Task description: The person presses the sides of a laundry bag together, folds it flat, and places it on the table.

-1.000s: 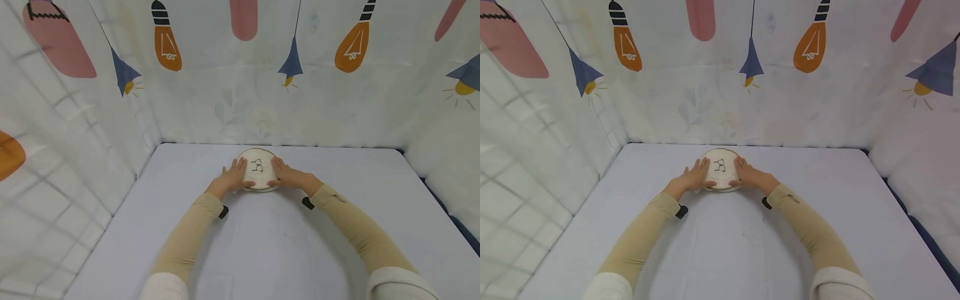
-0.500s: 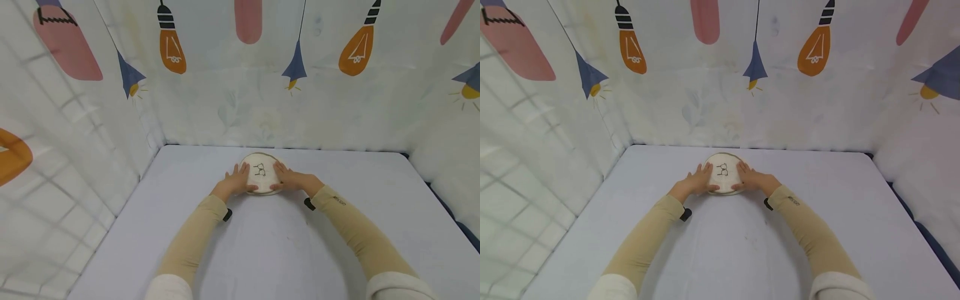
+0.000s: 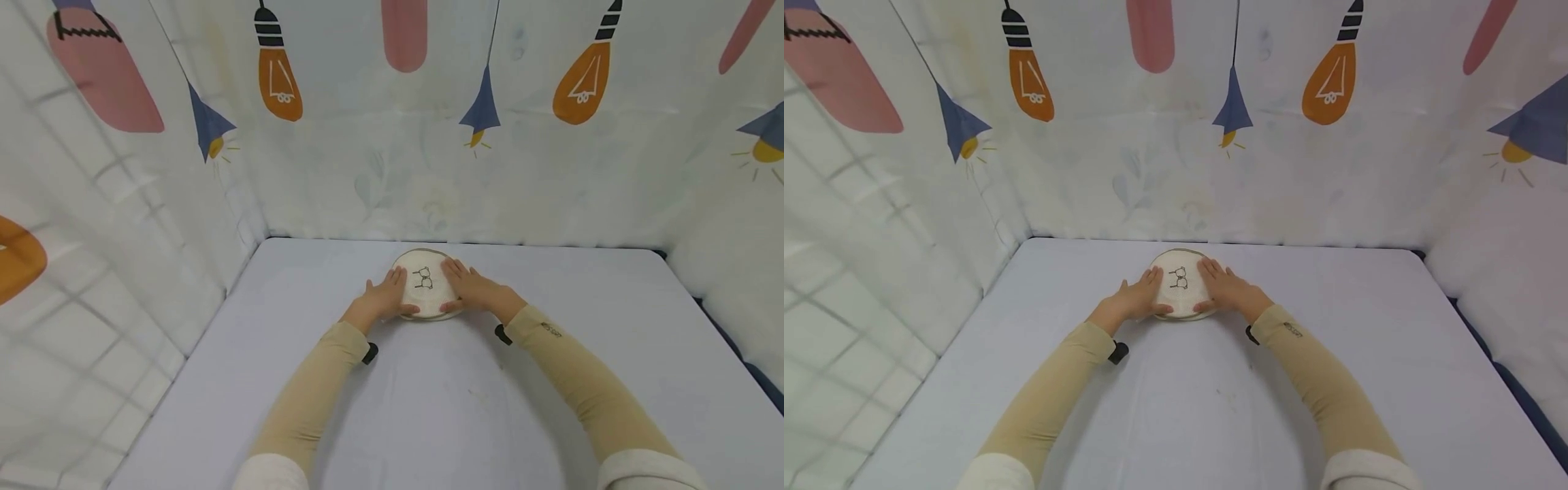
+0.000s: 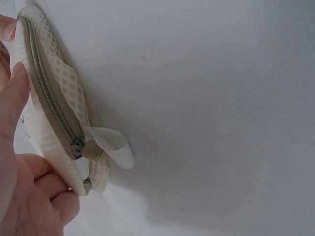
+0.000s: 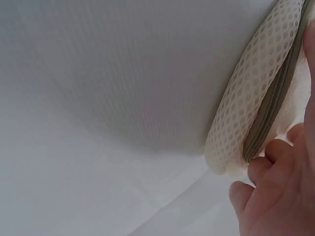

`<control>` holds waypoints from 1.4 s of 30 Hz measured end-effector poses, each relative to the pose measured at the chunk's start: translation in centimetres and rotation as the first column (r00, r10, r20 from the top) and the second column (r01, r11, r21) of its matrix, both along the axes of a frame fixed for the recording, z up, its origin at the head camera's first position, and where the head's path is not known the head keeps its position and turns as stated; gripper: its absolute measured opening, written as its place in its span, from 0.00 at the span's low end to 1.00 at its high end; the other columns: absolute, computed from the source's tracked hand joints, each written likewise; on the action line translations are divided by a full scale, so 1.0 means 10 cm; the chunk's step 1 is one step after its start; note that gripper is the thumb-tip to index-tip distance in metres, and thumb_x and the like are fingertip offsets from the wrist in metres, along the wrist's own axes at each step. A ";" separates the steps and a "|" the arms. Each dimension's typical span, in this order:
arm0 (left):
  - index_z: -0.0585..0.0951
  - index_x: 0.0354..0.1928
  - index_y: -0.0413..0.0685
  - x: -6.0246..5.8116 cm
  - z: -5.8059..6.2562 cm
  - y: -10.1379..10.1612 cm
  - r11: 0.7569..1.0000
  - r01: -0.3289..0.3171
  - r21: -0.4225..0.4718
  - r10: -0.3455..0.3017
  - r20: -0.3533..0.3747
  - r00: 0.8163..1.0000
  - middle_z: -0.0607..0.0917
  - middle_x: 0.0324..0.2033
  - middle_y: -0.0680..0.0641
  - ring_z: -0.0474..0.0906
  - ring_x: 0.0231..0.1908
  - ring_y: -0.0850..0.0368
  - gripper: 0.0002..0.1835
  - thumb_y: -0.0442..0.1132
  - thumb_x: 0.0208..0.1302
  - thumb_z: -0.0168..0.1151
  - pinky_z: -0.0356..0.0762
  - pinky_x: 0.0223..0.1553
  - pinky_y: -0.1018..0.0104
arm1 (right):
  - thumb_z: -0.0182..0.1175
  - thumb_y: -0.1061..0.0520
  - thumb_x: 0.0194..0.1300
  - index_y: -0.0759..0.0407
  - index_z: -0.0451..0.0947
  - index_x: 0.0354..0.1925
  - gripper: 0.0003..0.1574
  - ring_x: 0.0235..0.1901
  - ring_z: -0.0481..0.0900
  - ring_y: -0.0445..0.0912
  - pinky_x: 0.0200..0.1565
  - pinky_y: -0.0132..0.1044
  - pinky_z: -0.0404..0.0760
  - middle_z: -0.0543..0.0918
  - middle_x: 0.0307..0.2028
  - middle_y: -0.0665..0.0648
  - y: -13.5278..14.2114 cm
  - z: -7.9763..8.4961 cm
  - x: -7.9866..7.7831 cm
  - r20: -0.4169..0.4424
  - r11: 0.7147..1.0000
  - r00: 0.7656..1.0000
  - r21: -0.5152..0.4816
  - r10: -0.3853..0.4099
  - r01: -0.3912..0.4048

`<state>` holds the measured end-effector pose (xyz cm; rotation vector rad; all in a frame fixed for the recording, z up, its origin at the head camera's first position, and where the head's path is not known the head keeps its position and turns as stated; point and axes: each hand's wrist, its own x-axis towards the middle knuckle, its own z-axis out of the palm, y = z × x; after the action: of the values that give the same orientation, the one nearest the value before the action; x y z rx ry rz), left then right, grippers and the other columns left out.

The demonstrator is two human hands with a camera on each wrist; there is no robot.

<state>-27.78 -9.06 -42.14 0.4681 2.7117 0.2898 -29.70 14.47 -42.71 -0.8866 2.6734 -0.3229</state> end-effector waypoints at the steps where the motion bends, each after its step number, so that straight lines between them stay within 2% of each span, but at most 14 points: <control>1: 0.40 0.81 0.37 0.00 -0.01 0.00 1.000 0.001 0.000 -0.001 -0.002 1.000 0.41 0.81 0.39 0.36 0.79 0.45 0.55 0.63 0.72 0.58 0.41 0.72 0.30 | 0.62 0.41 0.73 0.74 0.34 0.79 0.64 0.78 0.34 0.66 0.75 0.62 0.43 0.35 0.79 0.73 0.00 0.01 -0.01 -0.009 1.000 1.000 0.002 0.012 -0.012; 5: 0.39 0.81 0.37 -0.02 -0.07 0.00 1.000 -0.002 -0.002 0.002 -0.025 1.000 0.40 0.81 0.39 0.36 0.79 0.45 0.55 0.64 0.72 0.56 0.43 0.72 0.29 | 0.64 0.42 0.72 0.73 0.34 0.79 0.65 0.78 0.34 0.68 0.74 0.64 0.43 0.35 0.79 0.72 -0.02 0.02 -0.07 -0.016 0.999 0.999 0.006 0.048 -0.048; 9: 0.40 0.81 0.37 -0.05 -0.13 0.02 1.000 -0.016 -0.020 0.015 -0.045 0.999 0.40 0.81 0.40 0.36 0.80 0.45 0.56 0.66 0.72 0.55 0.44 0.72 0.29 | 0.64 0.42 0.72 0.72 0.33 0.79 0.65 0.78 0.33 0.67 0.74 0.63 0.42 0.34 0.79 0.72 -0.02 0.01 -0.13 0.020 0.999 0.999 0.013 0.046 -0.046; 24: 0.42 0.82 0.39 -0.05 -0.11 0.07 0.997 -0.027 -0.078 0.025 -0.031 0.999 0.42 0.81 0.41 0.37 0.80 0.47 0.54 0.67 0.72 0.54 0.44 0.71 0.28 | 0.63 0.38 0.71 0.67 0.34 0.81 0.65 0.78 0.35 0.64 0.74 0.63 0.44 0.37 0.80 0.69 -0.03 0.00 -0.22 0.084 0.996 0.996 0.079 0.022 -0.029; 33: 0.42 0.81 0.38 -0.05 -0.11 0.06 0.995 -0.017 -0.096 0.012 -0.051 0.999 0.43 0.81 0.41 0.40 0.79 0.46 0.55 0.68 0.71 0.54 0.46 0.71 0.29 | 0.64 0.37 0.70 0.67 0.35 0.81 0.66 0.78 0.35 0.64 0.75 0.62 0.44 0.36 0.80 0.69 -0.03 -0.01 -0.20 0.075 0.999 0.997 0.049 0.020 -0.024; 38: 0.43 0.82 0.39 -0.06 -0.08 0.03 0.997 0.015 -0.079 -0.020 -0.063 0.998 0.44 0.81 0.39 0.41 0.79 0.44 0.57 0.68 0.69 0.58 0.46 0.71 0.29 | 0.63 0.37 0.70 0.67 0.33 0.81 0.67 0.79 0.33 0.63 0.75 0.59 0.44 0.34 0.80 0.68 -0.01 -0.02 -0.17 0.077 0.998 0.996 0.048 0.034 -0.038; 42: 0.44 0.82 0.44 -0.11 -0.03 0.03 0.995 0.058 -0.080 -0.067 -0.114 0.991 0.43 0.81 0.42 0.40 0.79 0.44 0.58 0.69 0.66 0.61 0.45 0.72 0.29 | 0.63 0.37 0.71 0.68 0.33 0.81 0.67 0.78 0.35 0.64 0.75 0.60 0.45 0.34 0.80 0.69 0.01 0.02 -0.16 0.037 0.997 0.998 0.054 0.047 -0.049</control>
<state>-28.92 -8.76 -42.49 0.5625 2.8035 0.1446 -31.28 14.55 -42.48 -0.9184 2.6104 -0.2511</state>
